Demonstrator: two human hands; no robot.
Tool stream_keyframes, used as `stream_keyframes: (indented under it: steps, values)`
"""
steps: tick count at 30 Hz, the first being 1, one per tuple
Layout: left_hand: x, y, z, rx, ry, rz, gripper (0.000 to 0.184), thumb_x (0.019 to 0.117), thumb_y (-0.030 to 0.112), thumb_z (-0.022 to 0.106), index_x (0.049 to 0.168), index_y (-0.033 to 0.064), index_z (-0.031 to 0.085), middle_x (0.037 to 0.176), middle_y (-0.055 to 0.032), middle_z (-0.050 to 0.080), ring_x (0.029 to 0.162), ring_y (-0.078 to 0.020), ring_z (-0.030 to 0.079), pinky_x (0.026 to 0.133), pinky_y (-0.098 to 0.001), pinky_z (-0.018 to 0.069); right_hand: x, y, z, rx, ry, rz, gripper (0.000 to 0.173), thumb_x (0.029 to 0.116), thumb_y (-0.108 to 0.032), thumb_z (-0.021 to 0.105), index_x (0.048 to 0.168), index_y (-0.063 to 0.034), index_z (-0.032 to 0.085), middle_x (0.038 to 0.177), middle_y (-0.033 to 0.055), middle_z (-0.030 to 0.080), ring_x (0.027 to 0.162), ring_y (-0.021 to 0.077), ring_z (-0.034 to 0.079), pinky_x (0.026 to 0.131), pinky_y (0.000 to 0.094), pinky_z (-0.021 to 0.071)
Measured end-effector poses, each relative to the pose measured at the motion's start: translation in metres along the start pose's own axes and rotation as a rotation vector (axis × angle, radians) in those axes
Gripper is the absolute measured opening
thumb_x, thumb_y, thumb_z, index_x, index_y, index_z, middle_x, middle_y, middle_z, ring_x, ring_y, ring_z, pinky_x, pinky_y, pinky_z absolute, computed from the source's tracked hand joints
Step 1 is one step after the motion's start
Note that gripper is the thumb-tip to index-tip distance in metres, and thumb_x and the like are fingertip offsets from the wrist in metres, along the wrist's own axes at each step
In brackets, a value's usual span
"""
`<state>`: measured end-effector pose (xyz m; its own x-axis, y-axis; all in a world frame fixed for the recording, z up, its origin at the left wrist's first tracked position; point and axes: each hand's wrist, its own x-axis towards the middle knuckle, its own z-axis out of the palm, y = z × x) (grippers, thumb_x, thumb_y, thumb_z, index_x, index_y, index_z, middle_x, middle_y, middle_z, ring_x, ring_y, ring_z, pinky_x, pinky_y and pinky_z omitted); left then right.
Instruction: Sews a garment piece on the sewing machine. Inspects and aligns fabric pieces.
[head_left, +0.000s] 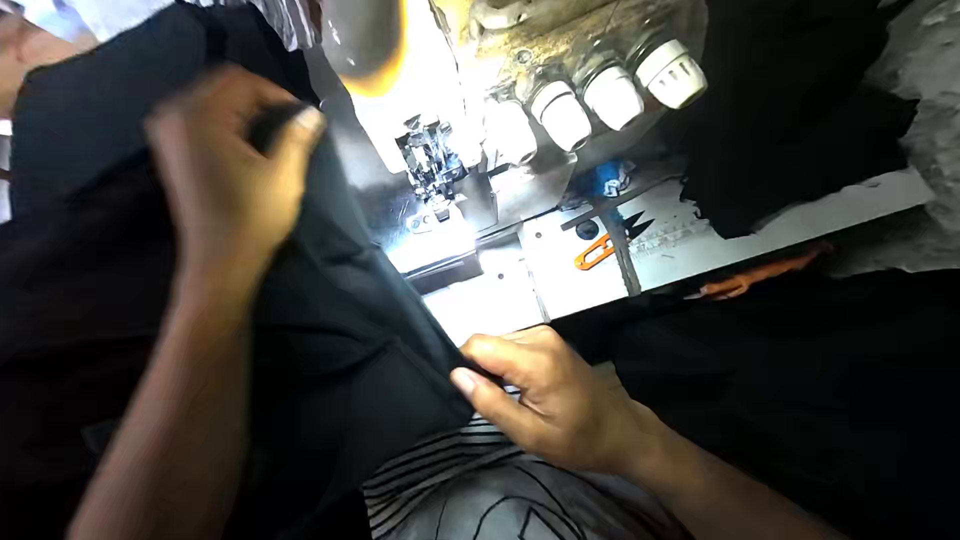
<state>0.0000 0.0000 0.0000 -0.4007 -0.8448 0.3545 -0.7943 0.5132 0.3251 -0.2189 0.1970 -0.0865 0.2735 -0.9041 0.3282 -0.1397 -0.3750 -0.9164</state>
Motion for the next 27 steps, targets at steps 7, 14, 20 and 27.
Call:
stream_keyframes:
  steps: [7,14,20,27]
  values:
    - [-0.022,0.003,0.080,-0.119,0.258,0.055,0.014,0.0957,0.023,0.069,0.101,0.0111,0.075,0.097,-0.0016,0.076,0.093,-0.0084,0.068,0.088,-0.0354,0.0477,-0.009,0.041,0.000,-0.614,0.040,0.268,0.039,0.1028,-0.040,0.050,0.082,-0.0158,0.070,0.070,-0.0017,0.058,0.072,0.0155,0.060,0.061,0.0362,0.0472]
    - [-0.043,0.012,0.039,-0.149,0.283,0.083,0.019,0.0979,0.023,0.070,0.106,0.0062,0.073,0.099,-0.0049,0.074,0.094,-0.0054,0.067,0.085,-0.0259,0.0495,0.044,0.033,0.042,-0.035,0.380,0.300,0.025,0.0932,-0.038,0.076,0.087,-0.0136,0.072,0.068,-0.0057,0.063,0.057,0.0024,0.058,0.050,0.0212,0.0478]
    - [-0.050,0.011,0.012,-0.168,0.241,0.086,0.023,0.0983,0.030,0.071,0.105,0.0081,0.074,0.099,0.0011,0.073,0.091,0.0051,0.064,0.082,-0.0148,0.0499,0.040,0.016,0.034,0.223,0.316,0.267,0.020,0.0920,-0.019,0.079,0.109,-0.0089,0.073,0.067,-0.0020,0.064,0.051,0.0065,0.055,0.044,0.0204,0.0456]
    - [-0.048,0.020,0.012,-0.231,0.247,0.118,0.022,0.0979,0.027,0.071,0.105,0.0059,0.072,0.099,0.0003,0.073,0.092,0.0053,0.064,0.083,-0.0143,0.0498,0.038,0.005,0.025,0.282,0.317,0.211,0.031,0.0886,-0.008,0.080,0.119,-0.0058,0.075,0.054,-0.0018,0.050,0.041,0.0056,0.038,0.037,0.0192,0.0326]
